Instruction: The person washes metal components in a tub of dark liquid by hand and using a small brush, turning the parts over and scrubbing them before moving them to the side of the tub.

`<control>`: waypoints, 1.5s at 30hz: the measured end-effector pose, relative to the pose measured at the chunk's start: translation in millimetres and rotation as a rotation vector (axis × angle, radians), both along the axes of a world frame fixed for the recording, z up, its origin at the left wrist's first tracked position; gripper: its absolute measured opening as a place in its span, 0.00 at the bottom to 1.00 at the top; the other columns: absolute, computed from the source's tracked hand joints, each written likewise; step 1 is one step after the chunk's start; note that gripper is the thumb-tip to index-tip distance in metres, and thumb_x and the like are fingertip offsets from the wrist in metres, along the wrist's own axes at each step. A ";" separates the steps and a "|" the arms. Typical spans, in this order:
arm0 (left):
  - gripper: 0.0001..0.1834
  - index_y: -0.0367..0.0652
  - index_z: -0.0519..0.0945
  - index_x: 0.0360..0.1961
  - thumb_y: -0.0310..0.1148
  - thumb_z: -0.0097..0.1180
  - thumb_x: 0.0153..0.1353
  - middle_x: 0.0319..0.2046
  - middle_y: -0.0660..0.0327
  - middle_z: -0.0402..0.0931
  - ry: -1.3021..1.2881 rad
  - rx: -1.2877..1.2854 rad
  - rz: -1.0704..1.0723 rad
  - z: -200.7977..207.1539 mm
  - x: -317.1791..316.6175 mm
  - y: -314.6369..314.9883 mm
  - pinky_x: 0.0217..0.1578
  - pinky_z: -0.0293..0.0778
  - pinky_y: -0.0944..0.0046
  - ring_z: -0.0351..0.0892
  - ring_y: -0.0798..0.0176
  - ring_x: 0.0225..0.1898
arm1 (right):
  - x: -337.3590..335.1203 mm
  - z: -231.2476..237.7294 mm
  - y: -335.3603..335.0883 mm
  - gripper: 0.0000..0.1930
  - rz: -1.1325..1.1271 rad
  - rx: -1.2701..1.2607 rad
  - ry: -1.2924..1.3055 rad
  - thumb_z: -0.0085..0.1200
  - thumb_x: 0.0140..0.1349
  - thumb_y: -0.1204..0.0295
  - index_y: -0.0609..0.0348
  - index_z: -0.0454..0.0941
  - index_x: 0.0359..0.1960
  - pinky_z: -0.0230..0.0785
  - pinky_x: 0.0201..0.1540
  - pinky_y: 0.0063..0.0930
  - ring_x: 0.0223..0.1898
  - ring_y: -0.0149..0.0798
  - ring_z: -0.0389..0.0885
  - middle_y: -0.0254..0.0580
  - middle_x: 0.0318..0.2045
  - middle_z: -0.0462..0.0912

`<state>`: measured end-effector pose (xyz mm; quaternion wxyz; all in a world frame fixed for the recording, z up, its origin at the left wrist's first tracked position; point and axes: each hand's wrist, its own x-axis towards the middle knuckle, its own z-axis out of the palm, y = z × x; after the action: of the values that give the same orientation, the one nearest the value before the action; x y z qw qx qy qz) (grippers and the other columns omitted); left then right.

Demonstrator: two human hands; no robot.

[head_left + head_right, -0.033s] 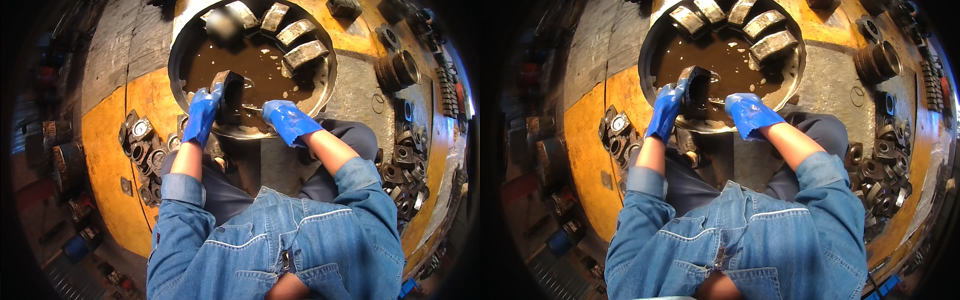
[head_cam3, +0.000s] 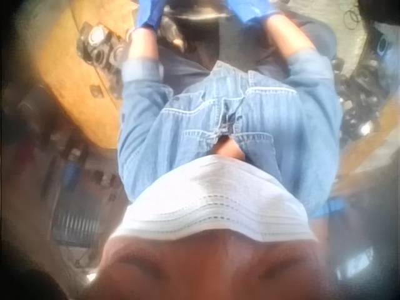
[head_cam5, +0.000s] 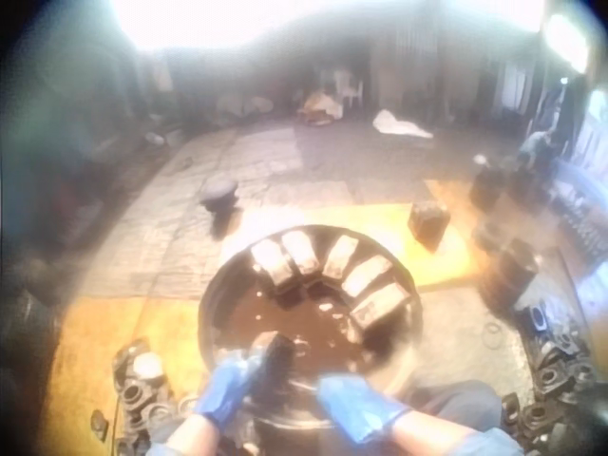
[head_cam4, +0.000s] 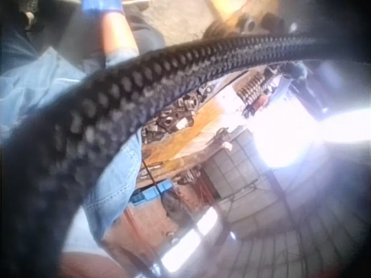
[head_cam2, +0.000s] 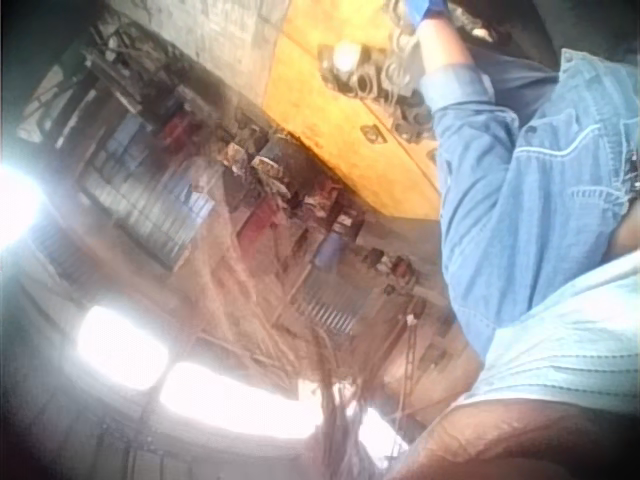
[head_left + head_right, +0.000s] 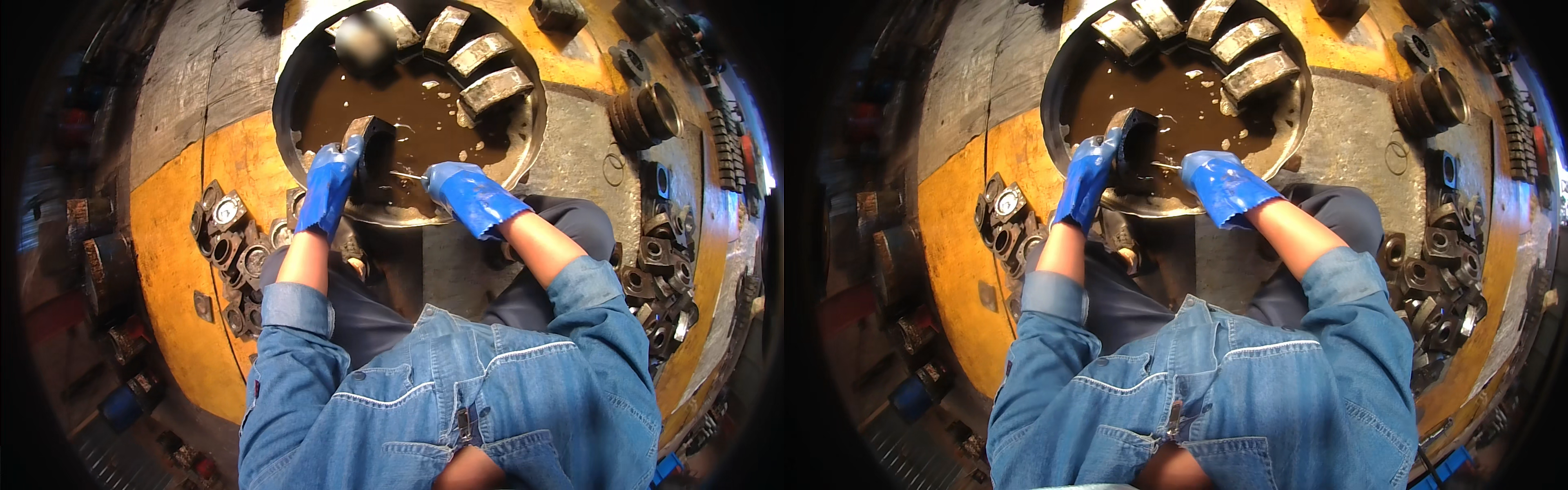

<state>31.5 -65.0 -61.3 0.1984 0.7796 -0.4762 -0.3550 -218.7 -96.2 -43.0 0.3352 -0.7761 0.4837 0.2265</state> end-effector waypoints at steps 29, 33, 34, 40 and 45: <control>0.15 0.32 0.82 0.56 0.29 0.50 0.77 0.38 0.40 0.86 -0.264 -0.371 -0.357 6.2 19.0 26.7 0.43 0.80 0.49 0.87 0.41 0.41 | -122.1 -84.2 -110.6 0.11 -0.974 0.060 -0.617 0.49 0.78 0.66 0.50 0.84 0.49 0.78 0.50 0.38 0.46 0.39 0.80 0.40 0.45 0.87; 0.33 0.27 0.85 0.42 0.54 0.52 0.79 0.30 0.45 0.83 0.522 -0.069 0.296 -13.0 15.7 15.7 0.38 0.77 0.53 0.83 0.51 0.33 | -135.3 -177.2 -146.8 0.15 -0.866 -0.083 -0.143 0.46 0.79 0.59 0.40 0.88 0.49 0.76 0.53 0.39 0.51 0.40 0.84 0.32 0.46 0.90; 0.33 0.27 0.85 0.43 0.54 0.51 0.79 0.32 0.44 0.84 0.373 -0.264 0.159 -31.7 25.4 19.8 0.39 0.76 0.52 0.84 0.50 0.35 | -137.5 -196.5 -157.7 0.15 -0.641 -0.164 0.007 0.47 0.79 0.59 0.38 0.89 0.49 0.77 0.52 0.40 0.53 0.41 0.85 0.31 0.48 0.90; 0.27 0.28 0.81 0.57 0.45 0.41 0.84 0.50 0.36 0.85 0.359 -0.152 0.123 21.4 -13.2 -6.7 0.53 0.77 0.48 0.85 0.35 0.52 | -200.8 -235.3 -159.0 0.17 -0.514 -0.123 0.163 0.45 0.79 0.60 0.39 0.90 0.52 0.80 0.50 0.42 0.52 0.44 0.86 0.33 0.52 0.90; 0.37 0.25 0.83 0.46 0.55 0.40 0.83 0.44 0.34 0.85 -0.037 -0.370 0.026 -9.4 29.1 38.2 0.53 0.74 0.47 0.84 0.36 0.51 | -71.4 -84.6 -63.2 0.15 -1.295 0.423 -0.734 0.46 0.80 0.64 0.58 0.83 0.54 0.79 0.56 0.38 0.47 0.44 0.85 0.48 0.46 0.86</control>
<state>60.6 -26.8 -70.7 0.3340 0.7425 -0.5267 -0.2443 -290.1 -159.4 -127.6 0.6808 -0.2836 0.6454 -0.1990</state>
